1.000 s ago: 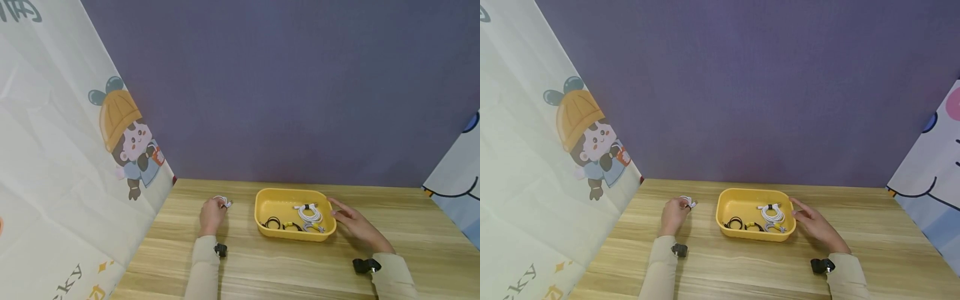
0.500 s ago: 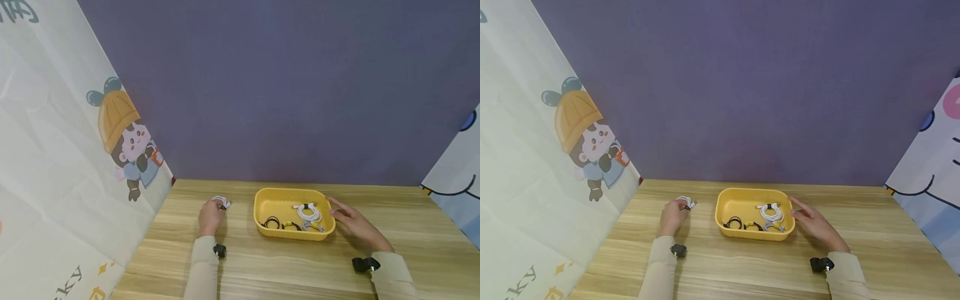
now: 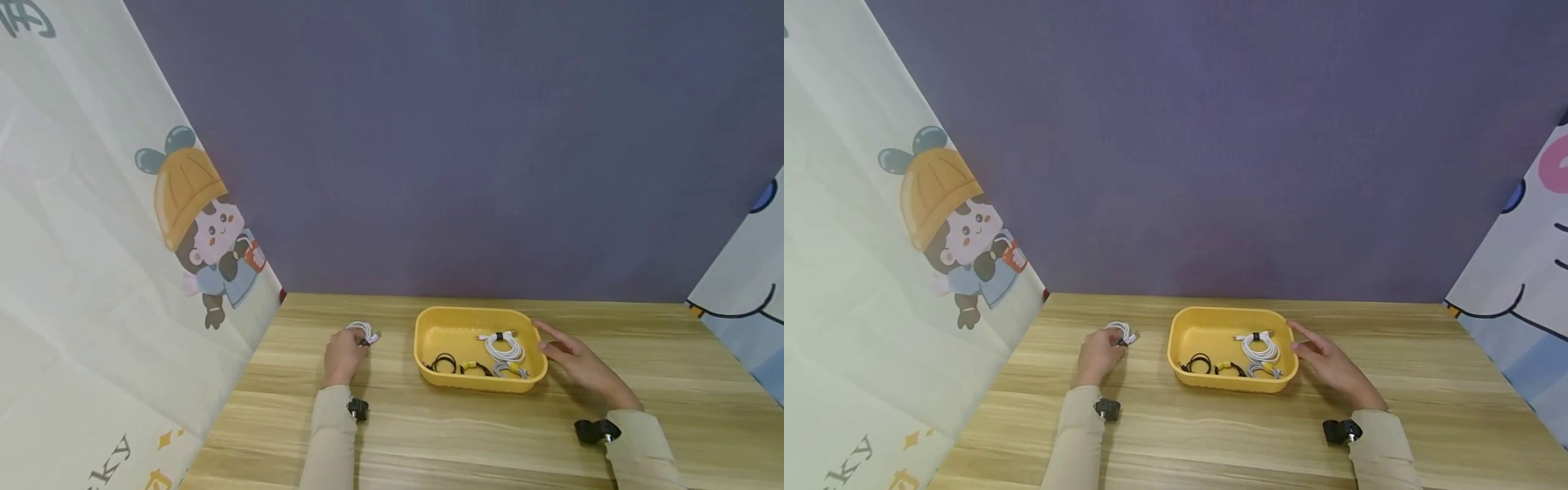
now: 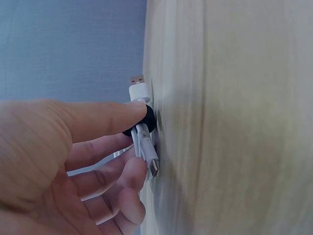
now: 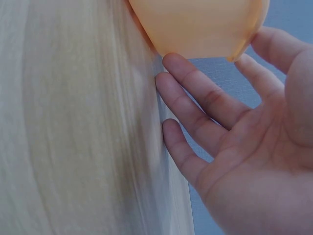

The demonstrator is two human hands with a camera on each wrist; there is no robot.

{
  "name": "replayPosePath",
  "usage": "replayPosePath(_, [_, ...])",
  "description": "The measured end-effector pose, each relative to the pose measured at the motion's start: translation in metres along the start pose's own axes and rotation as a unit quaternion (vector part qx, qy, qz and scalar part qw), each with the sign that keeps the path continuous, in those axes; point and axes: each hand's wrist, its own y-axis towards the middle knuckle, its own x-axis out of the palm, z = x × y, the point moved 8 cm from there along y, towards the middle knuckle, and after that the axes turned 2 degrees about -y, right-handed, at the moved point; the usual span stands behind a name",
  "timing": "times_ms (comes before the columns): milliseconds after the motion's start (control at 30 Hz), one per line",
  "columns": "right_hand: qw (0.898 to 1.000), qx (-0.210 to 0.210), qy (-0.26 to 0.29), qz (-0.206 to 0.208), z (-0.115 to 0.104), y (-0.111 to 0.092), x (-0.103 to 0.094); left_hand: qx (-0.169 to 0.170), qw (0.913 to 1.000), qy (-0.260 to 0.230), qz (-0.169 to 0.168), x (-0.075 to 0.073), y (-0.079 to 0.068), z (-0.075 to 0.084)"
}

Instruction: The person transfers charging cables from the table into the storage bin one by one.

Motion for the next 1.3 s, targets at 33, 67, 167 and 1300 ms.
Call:
replayPosePath(33, [1.000,0.002,0.000,0.000,0.0004,0.0000,0.0000,0.002,1.0000,0.001,-0.002,-0.0001,-0.0001,0.0003])
replayPosePath(67, [1.000,0.001,0.000,0.000,0.0004,-0.0001,-0.0001,0.004,1.0000,0.001,-0.003,0.0002,-0.0001,0.0007])
replayPosePath(167, [1.000,-0.002,0.001,0.000,0.0004,-0.0007,-0.0001,0.006,1.0000,0.003,-0.005,0.0009,0.0001,0.0011])
replayPosePath(1300, [1.000,-0.005,0.004,-0.003,-0.0007,-0.0008,0.0009,-0.021,0.9998,0.004,-0.005,-0.0027,-0.0008,0.0024])
